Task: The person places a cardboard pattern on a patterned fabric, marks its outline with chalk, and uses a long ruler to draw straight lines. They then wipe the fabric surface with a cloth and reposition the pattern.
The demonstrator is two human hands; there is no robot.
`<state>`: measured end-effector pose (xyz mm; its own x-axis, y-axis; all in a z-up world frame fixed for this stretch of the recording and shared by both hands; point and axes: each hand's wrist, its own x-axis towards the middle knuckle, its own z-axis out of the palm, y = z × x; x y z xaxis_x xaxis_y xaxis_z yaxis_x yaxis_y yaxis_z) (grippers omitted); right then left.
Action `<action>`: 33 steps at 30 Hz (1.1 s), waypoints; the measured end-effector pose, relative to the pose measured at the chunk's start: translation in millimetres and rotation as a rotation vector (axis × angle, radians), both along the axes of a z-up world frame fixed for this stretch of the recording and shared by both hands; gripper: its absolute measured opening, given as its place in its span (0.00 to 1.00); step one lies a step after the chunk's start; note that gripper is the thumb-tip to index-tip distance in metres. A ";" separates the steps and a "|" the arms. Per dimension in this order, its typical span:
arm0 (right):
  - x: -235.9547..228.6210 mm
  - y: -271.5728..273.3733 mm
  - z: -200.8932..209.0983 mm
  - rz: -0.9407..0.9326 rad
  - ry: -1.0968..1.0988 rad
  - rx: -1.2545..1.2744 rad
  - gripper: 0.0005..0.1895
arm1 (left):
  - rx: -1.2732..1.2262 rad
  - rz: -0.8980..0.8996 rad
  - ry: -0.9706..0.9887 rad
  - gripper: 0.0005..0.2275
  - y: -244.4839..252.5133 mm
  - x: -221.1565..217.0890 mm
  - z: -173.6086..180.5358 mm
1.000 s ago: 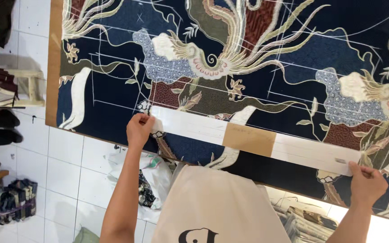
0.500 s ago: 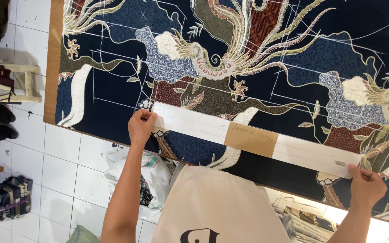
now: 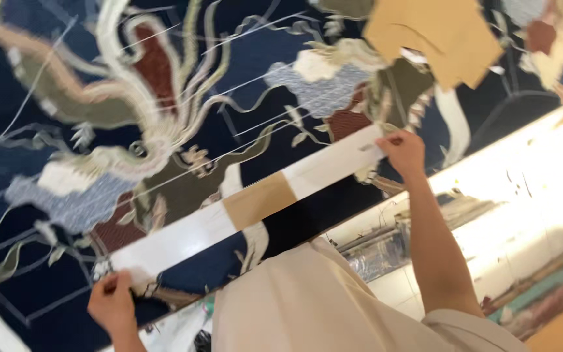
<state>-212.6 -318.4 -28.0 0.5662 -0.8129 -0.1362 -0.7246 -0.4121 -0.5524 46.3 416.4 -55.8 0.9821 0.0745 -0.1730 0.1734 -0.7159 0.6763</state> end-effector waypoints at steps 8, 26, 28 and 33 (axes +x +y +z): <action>9.4 4.4 17.8 -0.111 -0.006 0.143 0.18 | 0.006 0.134 0.106 0.14 -9.5 1.5 -0.1; 3.9 22.9 6.6 0.166 0.130 -0.290 0.18 | 0.362 -0.233 -0.265 0.06 -48.1 2.4 43.3; 15.3 50.1 7.1 0.218 0.067 -0.246 0.13 | 0.599 -0.359 -0.174 0.14 -72.7 -5.8 55.4; 60.3 150.2 30.3 0.255 -0.053 0.093 0.10 | 0.295 -0.512 -0.245 0.19 -123.2 -40.7 77.1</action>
<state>-152.3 -168.2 2.3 0.7592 -0.6287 -0.1683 -0.5731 -0.5232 -0.6308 5.6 293.2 21.3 0.9144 -0.4044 0.0168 -0.3744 -0.8295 0.4145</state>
